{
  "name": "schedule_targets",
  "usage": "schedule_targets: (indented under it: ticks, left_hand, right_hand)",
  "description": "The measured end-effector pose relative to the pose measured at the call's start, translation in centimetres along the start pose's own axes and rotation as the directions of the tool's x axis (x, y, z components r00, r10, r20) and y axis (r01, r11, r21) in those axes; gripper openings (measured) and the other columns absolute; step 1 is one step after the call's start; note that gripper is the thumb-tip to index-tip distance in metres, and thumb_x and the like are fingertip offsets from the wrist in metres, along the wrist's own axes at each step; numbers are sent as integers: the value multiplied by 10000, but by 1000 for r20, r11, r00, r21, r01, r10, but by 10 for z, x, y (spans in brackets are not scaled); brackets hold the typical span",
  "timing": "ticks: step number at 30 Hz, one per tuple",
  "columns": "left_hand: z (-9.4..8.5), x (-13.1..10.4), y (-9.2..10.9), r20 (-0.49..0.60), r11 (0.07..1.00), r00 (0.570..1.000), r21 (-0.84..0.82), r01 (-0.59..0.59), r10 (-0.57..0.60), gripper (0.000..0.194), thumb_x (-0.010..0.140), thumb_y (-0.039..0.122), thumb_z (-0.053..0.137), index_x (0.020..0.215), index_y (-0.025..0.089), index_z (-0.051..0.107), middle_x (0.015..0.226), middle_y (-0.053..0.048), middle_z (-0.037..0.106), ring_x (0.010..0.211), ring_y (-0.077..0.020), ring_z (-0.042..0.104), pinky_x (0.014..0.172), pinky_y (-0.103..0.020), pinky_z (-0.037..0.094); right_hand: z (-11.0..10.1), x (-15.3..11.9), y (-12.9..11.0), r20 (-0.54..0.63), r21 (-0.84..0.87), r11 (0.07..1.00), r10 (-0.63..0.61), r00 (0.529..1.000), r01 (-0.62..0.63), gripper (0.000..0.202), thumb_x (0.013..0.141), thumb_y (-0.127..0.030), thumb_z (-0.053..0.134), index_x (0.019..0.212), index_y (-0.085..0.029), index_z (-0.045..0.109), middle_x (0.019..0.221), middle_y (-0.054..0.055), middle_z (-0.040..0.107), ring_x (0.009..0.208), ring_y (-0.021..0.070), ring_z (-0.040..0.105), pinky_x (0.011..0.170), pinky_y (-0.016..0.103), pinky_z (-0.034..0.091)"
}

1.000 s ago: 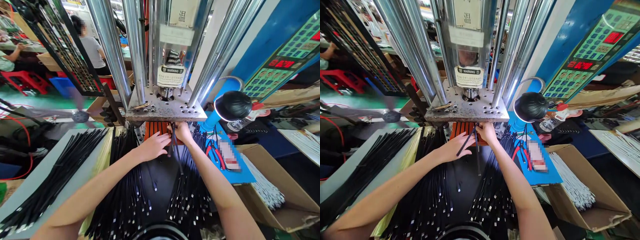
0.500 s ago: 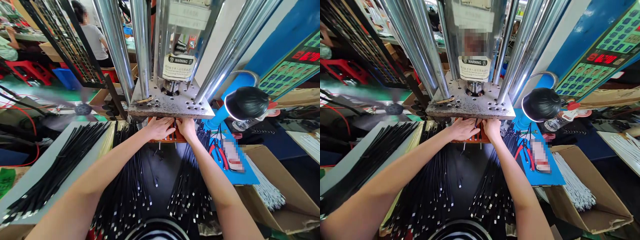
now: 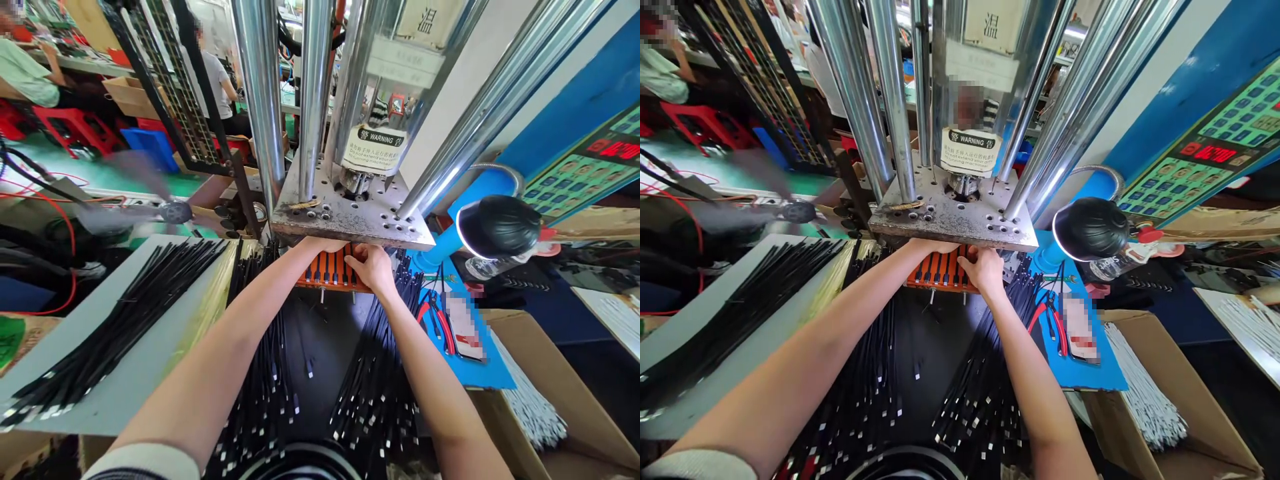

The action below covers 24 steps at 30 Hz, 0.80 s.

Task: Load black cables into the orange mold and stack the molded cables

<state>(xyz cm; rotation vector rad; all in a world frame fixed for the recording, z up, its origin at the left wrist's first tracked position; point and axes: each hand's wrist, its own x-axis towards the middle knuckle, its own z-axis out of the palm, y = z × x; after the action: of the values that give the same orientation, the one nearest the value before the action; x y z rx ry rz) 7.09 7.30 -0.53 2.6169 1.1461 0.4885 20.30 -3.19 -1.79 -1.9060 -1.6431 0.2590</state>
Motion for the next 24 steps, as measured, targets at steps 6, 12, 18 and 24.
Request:
schedule_targets:
  ticks: [6, 12, 18, 24]
  left_hand:
    - [-9, -70, -21, -102, 983, 989, 138, 119, -106, 388, 990, 393, 331, 1164, 201, 620, 1254, -74, 629, 1224, -261, 529, 1046, -393, 414]
    - [-6, -136, -68, -77, 795, 827, 240, 557, -556, 347, 870, 371, 506, 1000, 70, 620, 1110, -261, 607, 1090, -436, 570, 835, -510, 481]
    - [-14, -137, -109, -34, 780, 780, -74, 622, -625, 235, 842, 336, 529, 681, 165, 506, 724, -90, 615, 797, -258, 627, 704, -331, 456]
    - [-37, -153, -97, 3, 725, 814, -452, 520, -581, 206, 785, 333, 559, 729, 179, 433, 629, 27, 503, 539, -98, 482, 523, -208, 383]
  right_hand:
    - [-31, -55, 63, -58, -183, 974, 125, 990, -134, 348, 918, -459, 473, 788, -180, 635, 753, 81, 666, 696, 210, 618, 644, 298, 426]
    - [-34, -97, 94, 188, -634, 745, 409, 893, -208, 397, 926, -484, 479, 812, -166, 688, 871, 185, 712, 826, 318, 681, 656, 349, 421]
    - [-40, -91, 95, 98, -395, 845, 430, 897, -362, 331, 880, -452, 491, 708, -212, 640, 738, 80, 706, 769, 259, 670, 639, 317, 394]
    - [-48, -97, 100, -76, -257, 876, 403, 912, -408, 392, 775, -488, 611, 995, -169, 666, 725, 68, 711, 753, 286, 667, 655, 342, 421]
